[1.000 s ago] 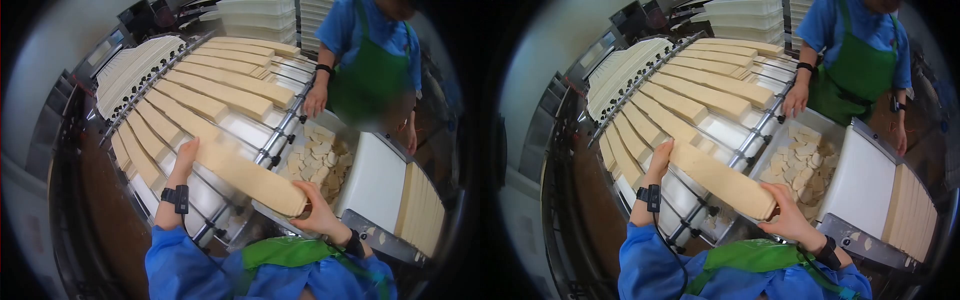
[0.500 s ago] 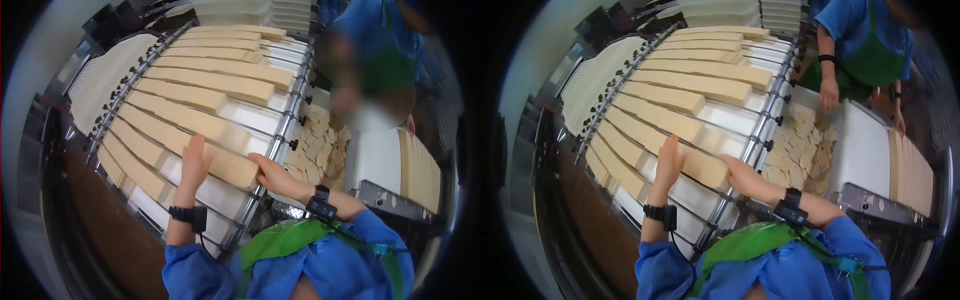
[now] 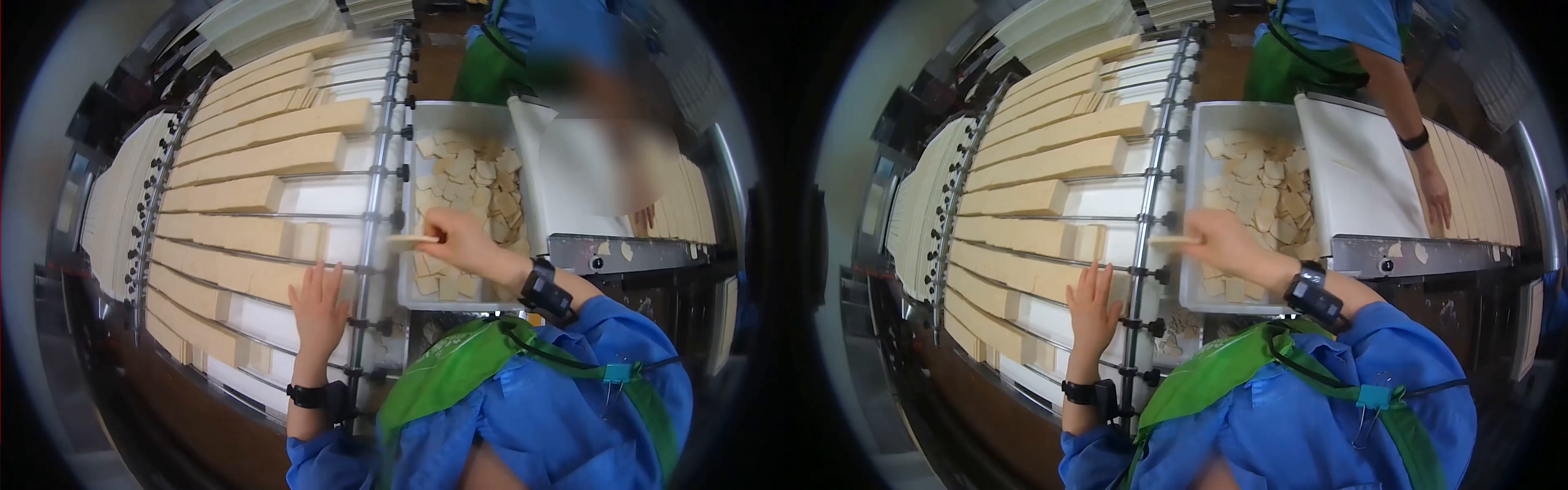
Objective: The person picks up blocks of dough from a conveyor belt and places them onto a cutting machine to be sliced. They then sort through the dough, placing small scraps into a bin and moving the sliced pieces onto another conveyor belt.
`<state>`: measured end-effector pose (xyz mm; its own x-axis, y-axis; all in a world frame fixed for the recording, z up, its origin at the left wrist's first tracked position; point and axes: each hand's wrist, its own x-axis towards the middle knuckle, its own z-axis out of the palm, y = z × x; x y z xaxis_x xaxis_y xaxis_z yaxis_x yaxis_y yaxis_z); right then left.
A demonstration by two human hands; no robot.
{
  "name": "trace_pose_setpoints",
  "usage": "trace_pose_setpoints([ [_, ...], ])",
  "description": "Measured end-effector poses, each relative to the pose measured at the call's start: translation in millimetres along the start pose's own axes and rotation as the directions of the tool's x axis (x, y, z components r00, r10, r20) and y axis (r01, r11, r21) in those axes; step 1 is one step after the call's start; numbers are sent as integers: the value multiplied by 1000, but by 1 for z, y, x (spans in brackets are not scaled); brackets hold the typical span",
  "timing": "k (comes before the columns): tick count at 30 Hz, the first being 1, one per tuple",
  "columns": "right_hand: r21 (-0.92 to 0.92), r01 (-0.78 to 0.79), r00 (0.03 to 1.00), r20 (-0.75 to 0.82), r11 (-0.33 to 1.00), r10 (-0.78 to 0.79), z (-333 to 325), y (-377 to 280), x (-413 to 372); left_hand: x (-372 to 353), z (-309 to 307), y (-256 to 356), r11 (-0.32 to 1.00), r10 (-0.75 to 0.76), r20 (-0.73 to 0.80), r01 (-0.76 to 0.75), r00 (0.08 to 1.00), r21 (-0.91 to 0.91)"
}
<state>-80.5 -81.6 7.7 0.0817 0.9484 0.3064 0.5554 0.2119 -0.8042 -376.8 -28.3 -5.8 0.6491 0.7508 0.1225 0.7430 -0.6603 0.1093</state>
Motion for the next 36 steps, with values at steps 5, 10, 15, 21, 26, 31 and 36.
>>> trace_pose_setpoints([
  [5, 56, -313, 950, 10, 948, 313, -68, 44, -43, -1, 3, 13, 990, -121, 66, 115, 990, 82],
  [10, 58, -275, 958, -62, 960, 278, -106, 77, -84, -8, -3, 25, 936, -313, 26, 313, 950, -165],
  [15, 7, -236, 971, -33, 972, 237, -158, 116, -144, 34, -11, 92, 958, -194, -235, 132, 952, -255],
  [21, 23, -526, 764, -428, 850, 483, -234, 159, -236, 146, 43, 253, 859, 388, -51, -381, 920, -343],
  [26, -4, -783, 384, -790, 622, 478, -301, 196, -302, 228, 71, 400, 541, 750, -44, -650, 660, -533],
  [31, 24, -843, 265, -851, 537, 454, -324, 236, -314, 303, 123, 521, 335, 874, -57, -682, 483, -650],
  [36, 163, -840, 225, -763, 517, 606, -331, 232, -297, 409, 197, 608, 393, 840, -97, -721, 534, -571],
])
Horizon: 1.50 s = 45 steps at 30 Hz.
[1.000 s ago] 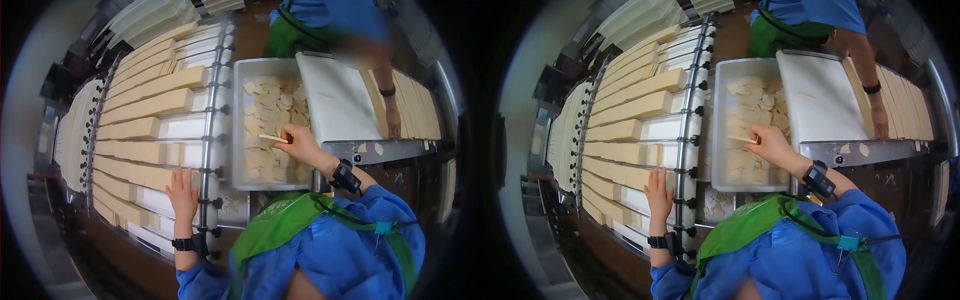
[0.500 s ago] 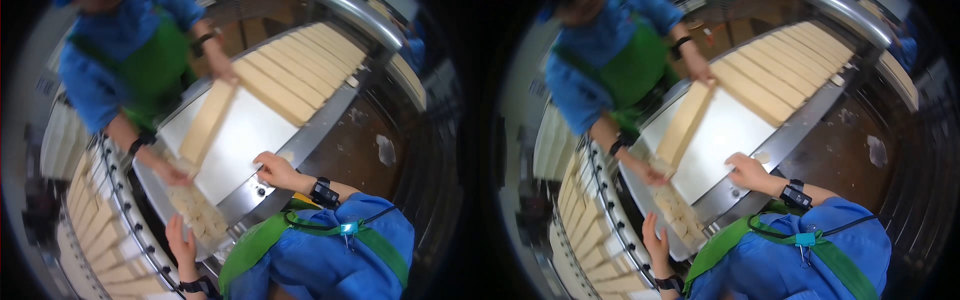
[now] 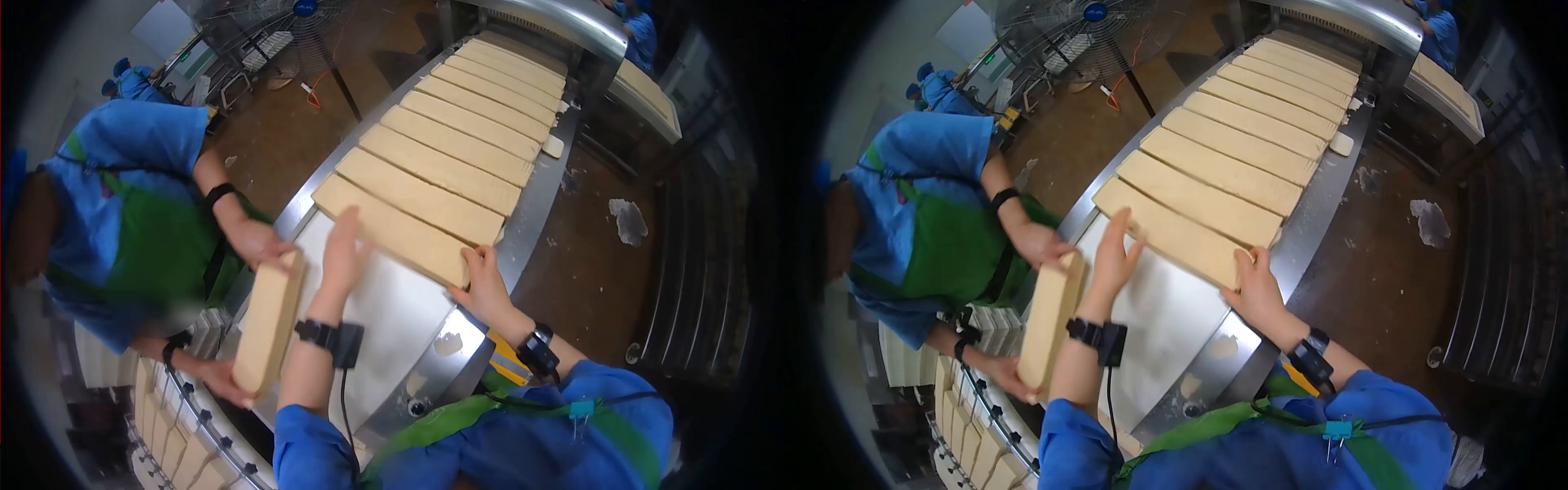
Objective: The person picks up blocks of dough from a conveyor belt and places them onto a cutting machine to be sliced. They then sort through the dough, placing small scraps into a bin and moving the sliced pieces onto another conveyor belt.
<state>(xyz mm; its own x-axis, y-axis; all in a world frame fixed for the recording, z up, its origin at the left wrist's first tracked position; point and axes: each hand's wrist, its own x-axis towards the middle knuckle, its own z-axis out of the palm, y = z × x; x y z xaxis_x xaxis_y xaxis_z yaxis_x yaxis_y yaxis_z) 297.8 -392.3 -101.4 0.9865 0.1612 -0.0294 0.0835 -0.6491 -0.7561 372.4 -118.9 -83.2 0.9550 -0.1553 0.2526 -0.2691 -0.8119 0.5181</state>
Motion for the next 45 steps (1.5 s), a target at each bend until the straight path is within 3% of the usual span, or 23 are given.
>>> trace_pose_setpoints([
  [2, -28, 29, 1000, -4, 999, -29, 1, -1, 2, 48, 8, -37, 978, -59, -84, 75, 995, 194],
  [5, -112, 67, 997, -17, 991, -69, 4, -8, 14, 95, 24, -100, 928, -94, -280, 185, 955, 322],
  [7, -138, 37, 999, 5, 990, -37, 2, -20, 20, 104, 2, -86, 924, -324, 12, 314, 946, 219],
  [8, -156, 25, 999, 24, 987, -21, 2, -22, 23, 103, -6, -80, 900, -424, 165, 395, 890, 183],
  [11, -193, 61, 995, 95, 979, -43, 1, -28, 29, 69, -18, -95, 920, -342, -10, 337, 940, 201],
  [14, -161, 218, 964, 191, 963, -186, -6, -27, 31, -11, -60, -92, 893, -448, -96, 451, 889, 9],
  [15, -118, 275, 939, 248, 954, -240, -8, -28, 34, -47, -73, -95, 837, -546, -77, 537, 834, -106],
  [18, 19, 427, 827, 395, 904, -399, -12, -37, 39, -171, -96, -95, 644, -725, -88, 626, 684, -441],
  [21, 76, 500, 731, 496, 862, -468, -7, -45, 38, -246, -114, -49, 277, -886, 42, 601, 461, -749],
  [22, 103, 541, 695, 503, 834, -513, -4, -42, 38, -265, -115, -46, 353, -887, -50, 607, 458, -712],
  [23, 75, 509, 709, 528, 857, -468, -4, -45, 36, -280, -115, -44, 564, -825, -307, 643, 475, -518],
  [24, 42, 479, 723, 548, 877, -421, -8, -54, 33, -282, -115, -39, 694, -686, -523, 670, 506, -262],
  [25, 7, 449, 735, 565, 893, -374, -11, -60, 31, -281, -114, -35, 728, -491, -676, 685, 550, 29],
  [27, -35, 434, 749, 570, 900, -339, -5, -56, 34, -259, -123, 1, 609, -694, -516, 792, 503, -48],
  [28, -6, 442, 748, 553, 897, -366, 6, -42, 34, -271, -102, -25, 586, -760, -352, 810, 546, -7],
  [29, 28, 452, 742, 543, 891, -394, 15, -33, 34, -268, -82, -31, 632, -733, -293, 774, 614, 41],
  [30, 73, 443, 734, 544, 894, -408, 20, -30, 35, -270, -59, -39, 689, -678, -374, 725, 633, -22],
  [31, 117, 434, 724, 545, 893, -423, 25, -28, 37, -251, -81, 1, 647, -724, -412, 753, 554, -124],
  [33, 203, 425, 706, 536, 882, -463, 36, -31, 24, -265, -88, -3, 636, -758, -445, 689, 476, -346],
  [38, 344, 454, 590, 575, 822, -567, 40, -96, -41, -376, -129, 29, 597, -783, -540, 614, 308, -517],
  [42, 473, 495, 379, 638, 729, -670, 61, -168, -132, -507, -197, 95, 493, -777, -619, 724, 116, -482],
  [44, 539, 486, 258, 663, 687, -703, 71, -206, -188, -599, -210, 112, 555, -718, -695, 635, 39, -538],
  [45, 585, 496, 155, 668, 642, -728, 81, -222, -215, -640, -223, 132, 514, -709, -704, 649, -47, -561],
])
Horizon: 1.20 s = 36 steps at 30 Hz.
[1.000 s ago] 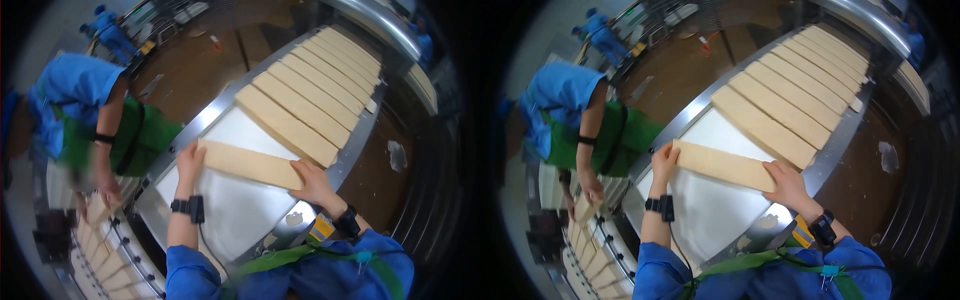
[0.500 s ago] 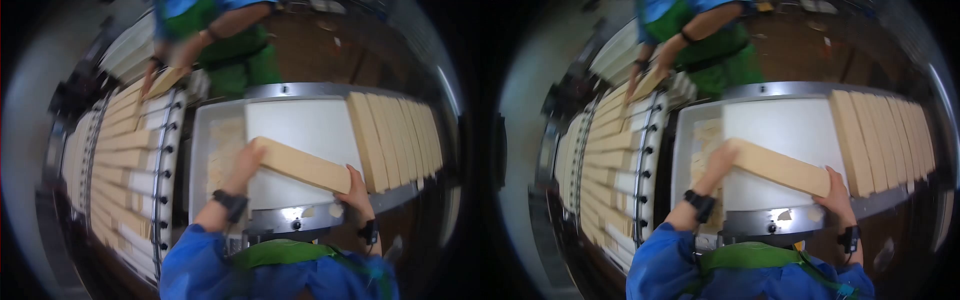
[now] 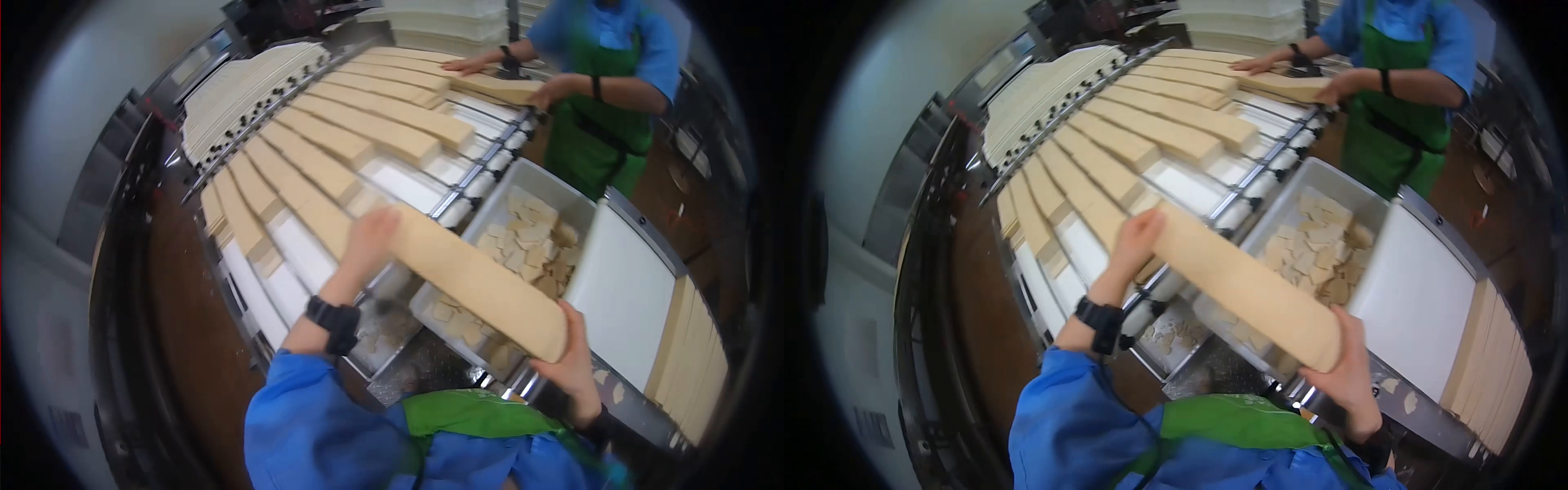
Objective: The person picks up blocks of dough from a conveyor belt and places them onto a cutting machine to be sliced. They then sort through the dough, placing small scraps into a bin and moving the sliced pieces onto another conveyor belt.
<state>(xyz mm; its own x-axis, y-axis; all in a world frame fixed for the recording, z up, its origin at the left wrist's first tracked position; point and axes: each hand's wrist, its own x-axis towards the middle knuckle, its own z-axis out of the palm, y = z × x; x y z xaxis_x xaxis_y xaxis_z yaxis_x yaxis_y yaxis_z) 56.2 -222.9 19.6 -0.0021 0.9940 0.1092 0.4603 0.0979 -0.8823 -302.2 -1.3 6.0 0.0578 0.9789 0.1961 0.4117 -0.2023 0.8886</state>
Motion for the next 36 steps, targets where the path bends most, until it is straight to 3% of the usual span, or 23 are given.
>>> trace_pose_setpoints([
  [2, 16, 184, 972, 148, 983, -185, 49, -44, 20, -11, -96, -10, 994, -94, -83, 88, 992, -66],
  [3, 160, 113, 952, 263, 981, -153, 76, -68, 28, -19, -143, -15, 995, -100, -124, 97, 987, -27],
  [5, 399, -86, 863, 487, 913, -131, 129, -111, 41, -31, -227, -39, 977, -193, -191, 170, 962, -127],
  [8, 431, 65, 689, 633, 900, -353, 212, -135, 53, -52, -314, -62, 919, -335, -213, 269, 918, -288],
  [11, 496, -239, 603, 750, 835, -272, 280, -161, 46, -68, -361, -91, 867, -444, -204, 361, 872, -345],
  [14, 464, -268, 582, 776, 845, -242, 330, -156, 41, -72, -386, -153, 866, -491, -220, 445, 843, -228],
  [16, 424, -253, 569, 792, 869, -221, 353, -156, 40, -69, -387, -182, 893, -425, -328, 451, 844, 2],
  [18, 370, -190, 562, 801, 909, -209, 359, -166, 44, -66, -381, -198, 919, -386, -276, 340, 880, -201],
  [22, 231, -225, 516, 852, 947, -85, 364, -193, 53, -55, -377, -215, 923, -261, -245, 316, 934, 221],
  [25, 243, -66, 501, 847, 968, -179, 383, -179, 58, -44, -389, -214, 836, -199, -201, 273, 959, 477],
  [27, 234, -79, 482, 860, 969, -168, 386, -179, 63, -31, -403, -209, 769, -107, -192, 204, 975, 606],
  [30, 214, -96, 461, 875, 972, -147, 391, -182, 69, -6, -428, -198, 351, 25, -188, 168, 982, 921],
  [33, 212, -119, 456, 880, 970, -137, 398, -185, 76, 16, -437, -209, 104, -59, -150, 156, 987, 982],
  [36, 224, -89, 459, 874, 970, -160, 406, -187, 85, 34, -440, -243, 46, 44, -109, 107, 993, 993],
])
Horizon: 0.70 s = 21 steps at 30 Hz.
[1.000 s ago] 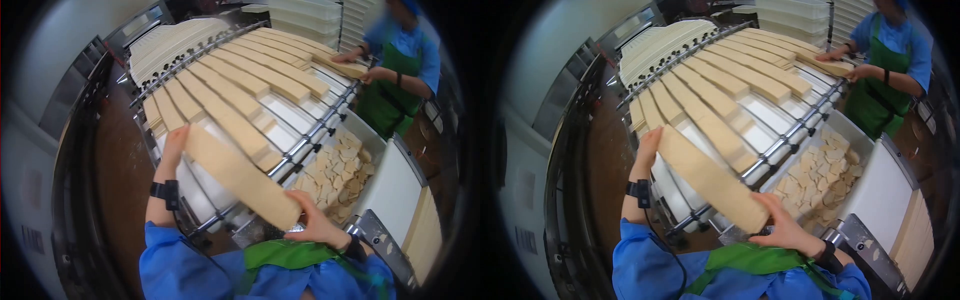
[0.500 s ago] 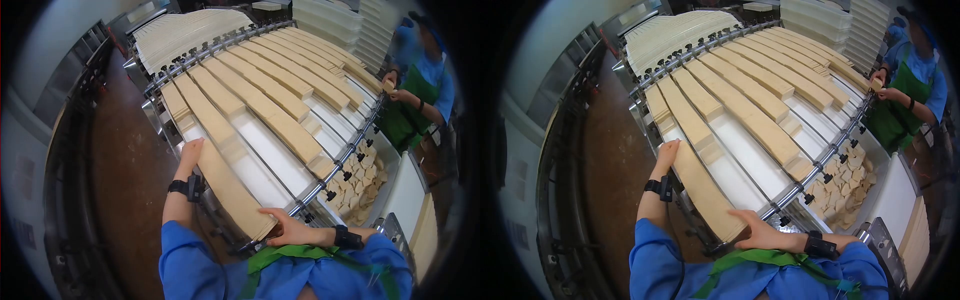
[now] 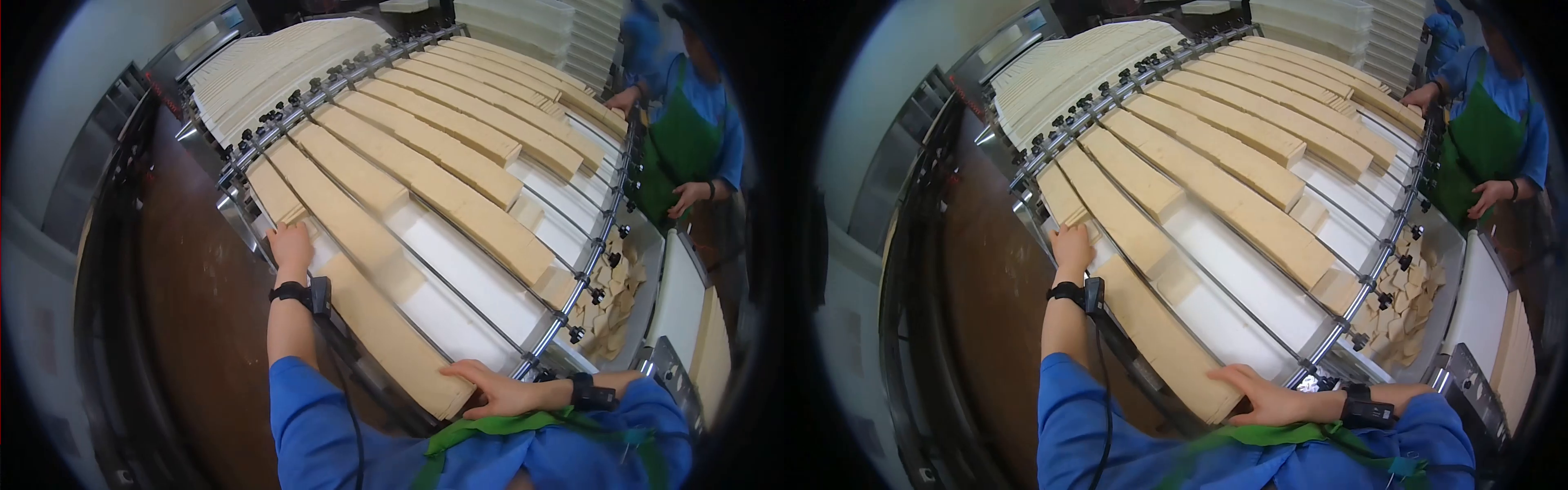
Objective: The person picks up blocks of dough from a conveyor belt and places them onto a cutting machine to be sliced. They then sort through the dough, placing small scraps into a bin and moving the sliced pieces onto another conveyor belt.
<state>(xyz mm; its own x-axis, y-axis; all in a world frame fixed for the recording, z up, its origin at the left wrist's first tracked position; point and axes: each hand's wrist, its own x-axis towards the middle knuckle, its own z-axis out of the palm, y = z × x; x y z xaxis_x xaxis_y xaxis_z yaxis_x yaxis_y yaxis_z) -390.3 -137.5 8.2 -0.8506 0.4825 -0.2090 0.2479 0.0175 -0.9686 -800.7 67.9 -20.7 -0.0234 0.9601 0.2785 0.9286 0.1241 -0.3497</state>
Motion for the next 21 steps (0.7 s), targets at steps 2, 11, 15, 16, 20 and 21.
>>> trace_pose_setpoints([
  [2, -18, -11, 1000, -1, 1000, 11, -1, -2, 3, 10, 14, -2, 996, -75, -19, 74, 997, -43],
  [11, 37, 13, 998, -57, 999, -11, -5, 2, 40, 27, 11, -28, 683, -509, -48, 369, 860, -631],
  [15, 18, 74, 988, -139, 997, -71, -5, 4, 75, 21, 50, -66, -161, -641, 253, 196, 724, -967],
  [16, 8, 97, 981, -170, 995, -95, -3, 5, 87, 13, 40, -67, -400, -613, 338, 88, 714, -912],
  [20, -195, 205, 924, -284, 959, -255, -5, 13, 130, -34, -15, -71, -873, -437, 528, -204, 728, -442],
  [21, -266, 227, 896, -321, 937, -308, -4, 16, 138, -46, -27, -72, -898, -413, 551, -222, 725, -380],
])
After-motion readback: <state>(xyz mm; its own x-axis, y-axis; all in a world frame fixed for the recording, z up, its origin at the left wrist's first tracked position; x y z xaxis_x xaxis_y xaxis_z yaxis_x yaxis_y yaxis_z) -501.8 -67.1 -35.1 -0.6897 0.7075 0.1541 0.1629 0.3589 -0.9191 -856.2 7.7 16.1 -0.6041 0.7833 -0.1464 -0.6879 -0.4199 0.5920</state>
